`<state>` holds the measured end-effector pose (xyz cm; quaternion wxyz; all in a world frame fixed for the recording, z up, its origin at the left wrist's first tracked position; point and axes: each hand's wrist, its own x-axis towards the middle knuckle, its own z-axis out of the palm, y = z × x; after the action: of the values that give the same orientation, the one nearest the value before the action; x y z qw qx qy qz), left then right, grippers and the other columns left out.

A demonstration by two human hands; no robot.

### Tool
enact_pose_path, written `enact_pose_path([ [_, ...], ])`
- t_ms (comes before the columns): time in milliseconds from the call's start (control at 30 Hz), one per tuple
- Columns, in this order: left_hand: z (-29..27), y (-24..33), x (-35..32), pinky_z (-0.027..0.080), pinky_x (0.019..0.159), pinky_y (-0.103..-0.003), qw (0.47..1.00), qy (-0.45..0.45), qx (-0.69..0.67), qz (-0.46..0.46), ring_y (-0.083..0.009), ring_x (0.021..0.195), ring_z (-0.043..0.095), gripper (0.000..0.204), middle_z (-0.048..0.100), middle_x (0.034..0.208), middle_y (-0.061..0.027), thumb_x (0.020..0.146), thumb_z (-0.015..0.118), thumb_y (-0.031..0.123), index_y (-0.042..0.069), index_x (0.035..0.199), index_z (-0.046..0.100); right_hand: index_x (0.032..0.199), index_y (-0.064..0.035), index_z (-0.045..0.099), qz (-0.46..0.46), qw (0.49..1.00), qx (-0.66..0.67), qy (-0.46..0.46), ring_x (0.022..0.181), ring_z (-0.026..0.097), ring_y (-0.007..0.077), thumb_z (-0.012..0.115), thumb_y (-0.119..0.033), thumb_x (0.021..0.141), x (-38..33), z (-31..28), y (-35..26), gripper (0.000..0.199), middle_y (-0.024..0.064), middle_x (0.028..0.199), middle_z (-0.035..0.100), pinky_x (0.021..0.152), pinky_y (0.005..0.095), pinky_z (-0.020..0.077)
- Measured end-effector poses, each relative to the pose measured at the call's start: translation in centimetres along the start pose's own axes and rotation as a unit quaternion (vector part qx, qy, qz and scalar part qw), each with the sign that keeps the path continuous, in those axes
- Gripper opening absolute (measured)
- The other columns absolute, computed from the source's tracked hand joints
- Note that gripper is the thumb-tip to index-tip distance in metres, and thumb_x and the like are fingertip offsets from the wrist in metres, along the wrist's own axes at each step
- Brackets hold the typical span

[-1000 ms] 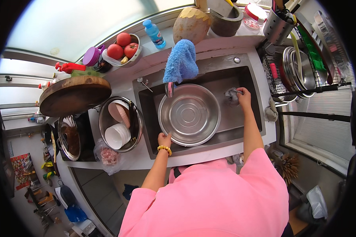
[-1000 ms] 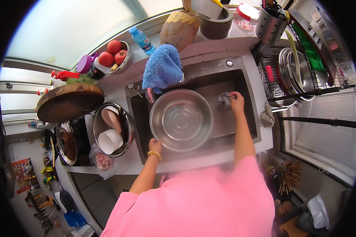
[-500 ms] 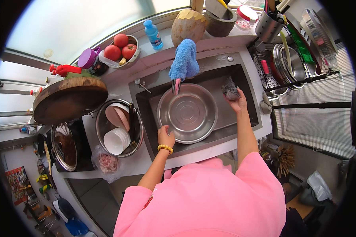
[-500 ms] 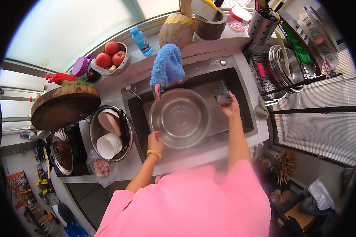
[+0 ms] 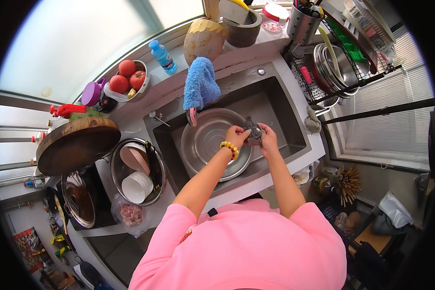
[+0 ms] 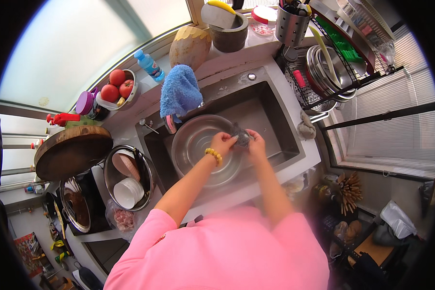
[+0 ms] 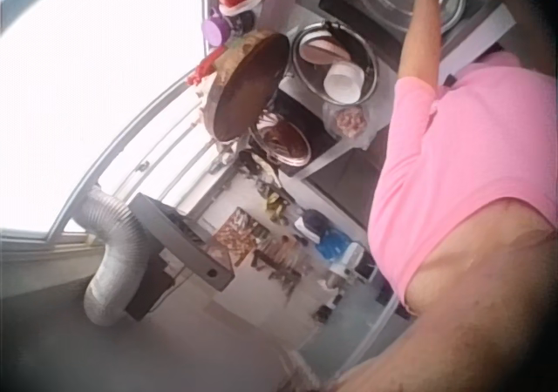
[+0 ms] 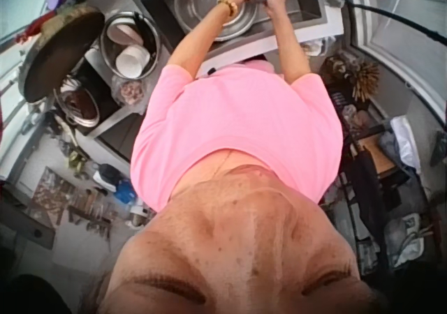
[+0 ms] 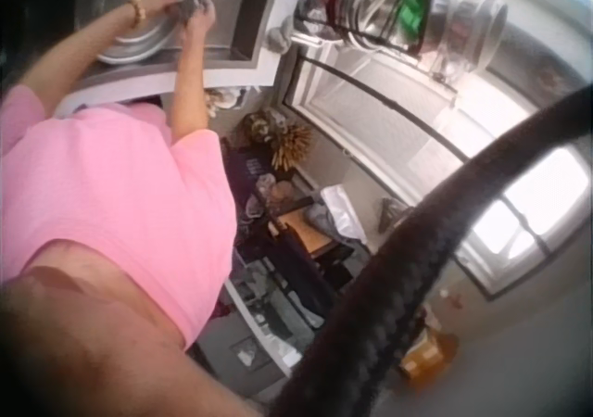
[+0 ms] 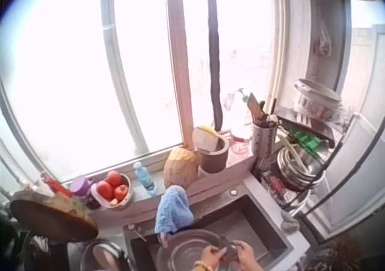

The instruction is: The person washes various kitchen items in a sink using a cloth and running water. They scrub a small bowl, a pair of chopsticks, and a large metal bowl, then rinse each item and place them aside.

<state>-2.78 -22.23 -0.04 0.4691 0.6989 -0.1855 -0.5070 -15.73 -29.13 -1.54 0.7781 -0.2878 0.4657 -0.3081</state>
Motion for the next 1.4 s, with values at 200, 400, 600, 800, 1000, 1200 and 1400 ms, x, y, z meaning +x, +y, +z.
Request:
enact_pose_path([
  [200,2.5,1.5,0.0,0.053,0.052,-0.029,1.0,-0.014,0.004,0.018,-0.0132,0.059,0.059,0.013,0.059,0.068,-0.0053,0.077,0.069,0.007,0.0,0.077,0.059,0.102,0.0021,0.06,-0.188,0.936,-0.26,0.148,0.077,0.061,0.0142,0.049,0.008,0.079,2.6,-5.2,-0.7,0.026,0.0073,0.09,0.063,0.067,0.0269,0.0494],
  [400,5.1,3.2,0.9,0.047,0.07,-0.031,0.964,-0.028,-0.164,-0.208,-0.014,0.085,0.056,0.028,0.058,0.091,-0.0042,0.079,0.071,0.017,0.004,0.099,0.056,0.096,-0.0014,0.062,-0.293,0.835,-0.447,0.126,0.086,0.062,0.027,0.052,0.005,0.074,3.4,-4.7,-4.1,0.025,0.0139,0.089,0.065,0.08,0.0341,0.0471],
  [600,4.5,2.3,3.0,0.047,0.072,-0.031,0.939,-0.085,-0.272,-0.193,-0.0149,0.087,0.056,0.034,0.059,0.099,-0.005,0.079,0.072,0.016,0.005,0.106,0.054,0.096,-0.003,0.062,-0.299,0.827,-0.43,0.203,0.087,0.061,0.0304,0.052,0.002,0.076,4.5,-7.1,-5.9,0.022,0.0141,0.09,0.064,0.079,0.0369,0.046],
  [800,3.5,3.6,5.1,0.047,0.073,-0.03,0.953,-0.085,-0.283,-0.067,-0.013,0.093,0.056,0.035,0.059,0.101,-0.005,0.083,0.068,0.027,0.006,0.108,0.055,0.096,-0.0018,0.063,-0.204,0.795,-0.557,0.125,0.085,0.063,0.0297,0.052,0.001,0.076,4.5,-9.3,-4.8,0.023,0.0157,0.091,0.065,0.077,0.0358,0.0471],
  [1000,-4.0,3.0,2.5,0.037,0.097,-0.042,0.917,0.161,0.241,0.275,-0.0374,0.113,0.047,0.05,0.051,0.123,-0.0167,0.075,0.064,0.015,0.004,0.122,0.05,0.102,0.0006,0.06,0.033,0.943,-0.33,-0.035,0.082,0.063,0.019,0.049,0.002,0.083,3.1,-4.5,0.5,0.022,0.0088,0.092,0.066,0.075,0.0291,0.0482],
  [1200,-16.6,3.4,-2.0,0.028,0.106,-0.041,0.759,0.475,0.366,0.251,-0.0364,0.127,0.035,0.052,0.043,0.133,-0.0187,0.074,0.045,-0.009,-0.002,0.126,0.045,0.109,0.0009,0.056,0.207,0.949,-0.079,-0.226,0.089,0.059,0.0137,0.044,-0.004,0.092,2.6,9.8,6.7,0.021,0.0071,0.099,0.062,0.079,0.0271,0.0476],
  [1400,-21.6,-0.3,-0.3,0.025,0.109,-0.038,0.76,0.433,0.453,0.172,-0.0349,0.132,0.029,0.064,0.035,0.141,-0.0176,0.072,0.046,-0.009,0.0,0.135,0.037,0.11,0.0005,0.055,0.136,0.958,-0.059,-0.244,0.089,0.06,0.0164,0.044,-0.004,0.092,7.0,19.5,16.4,0.022,0.0077,0.099,0.062,0.078,0.0305,0.0495],
])
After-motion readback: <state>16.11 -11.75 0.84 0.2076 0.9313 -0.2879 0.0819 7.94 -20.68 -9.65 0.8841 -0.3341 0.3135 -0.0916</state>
